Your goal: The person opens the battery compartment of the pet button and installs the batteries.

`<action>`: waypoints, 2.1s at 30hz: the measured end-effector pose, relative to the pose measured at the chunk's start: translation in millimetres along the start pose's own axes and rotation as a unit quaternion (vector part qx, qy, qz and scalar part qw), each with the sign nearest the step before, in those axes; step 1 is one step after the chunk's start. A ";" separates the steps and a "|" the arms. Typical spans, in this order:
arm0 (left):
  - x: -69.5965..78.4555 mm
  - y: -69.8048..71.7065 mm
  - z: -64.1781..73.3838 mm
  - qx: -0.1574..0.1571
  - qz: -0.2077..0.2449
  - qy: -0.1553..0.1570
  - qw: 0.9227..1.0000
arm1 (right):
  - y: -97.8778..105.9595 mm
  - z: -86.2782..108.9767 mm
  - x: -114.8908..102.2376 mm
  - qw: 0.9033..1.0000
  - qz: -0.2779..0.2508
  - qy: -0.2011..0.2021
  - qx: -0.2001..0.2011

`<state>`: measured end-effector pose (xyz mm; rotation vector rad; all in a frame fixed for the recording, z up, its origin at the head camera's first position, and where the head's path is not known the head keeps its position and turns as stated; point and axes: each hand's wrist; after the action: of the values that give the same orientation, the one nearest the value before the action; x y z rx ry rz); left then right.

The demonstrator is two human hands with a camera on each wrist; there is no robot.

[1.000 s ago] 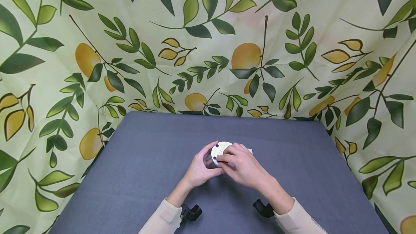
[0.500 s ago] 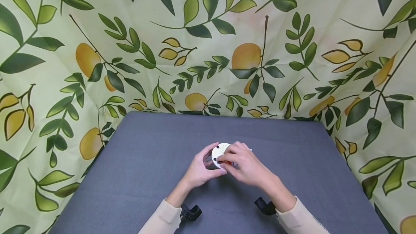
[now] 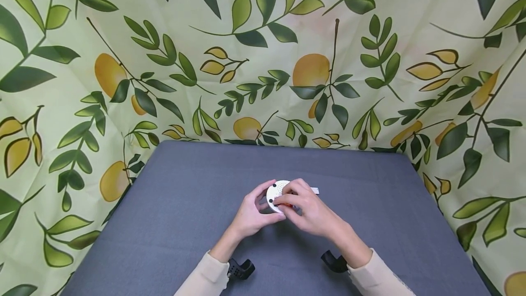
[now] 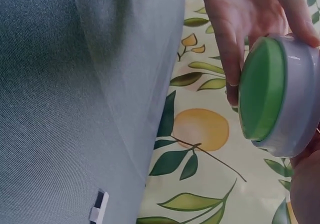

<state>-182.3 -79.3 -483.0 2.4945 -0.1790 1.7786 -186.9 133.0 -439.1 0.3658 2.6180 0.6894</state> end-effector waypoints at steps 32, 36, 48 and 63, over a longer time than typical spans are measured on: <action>4.7 -1.8 -2.3 -0.004 0.003 0.005 1.000 | -6.2 4.1 5.5 0.996 -0.056 0.017 0.066; 4.7 -2.1 -2.6 -0.002 0.012 0.003 1.000 | -3.4 2.1 4.3 0.996 -0.056 0.025 0.070; 6.8 -0.6 -4.1 0.000 0.005 0.002 1.000 | 11.0 -1.2 2.4 0.995 -0.040 0.002 0.090; 0.9 2.3 -5.0 0.011 -0.007 0.004 1.000 | 23.1 1.8 12.0 0.994 0.050 -0.045 0.086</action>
<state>-187.1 -80.9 -480.6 2.4962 -0.1413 1.7956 -193.3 157.3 -432.4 0.5684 2.5937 0.4671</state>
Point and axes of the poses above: each hand's wrist, its own z-axis away from the middle knuckle, its own y-axis out of the back of the hand, x = y × z, and after that the axes turned 15 degrees about x, right-handed
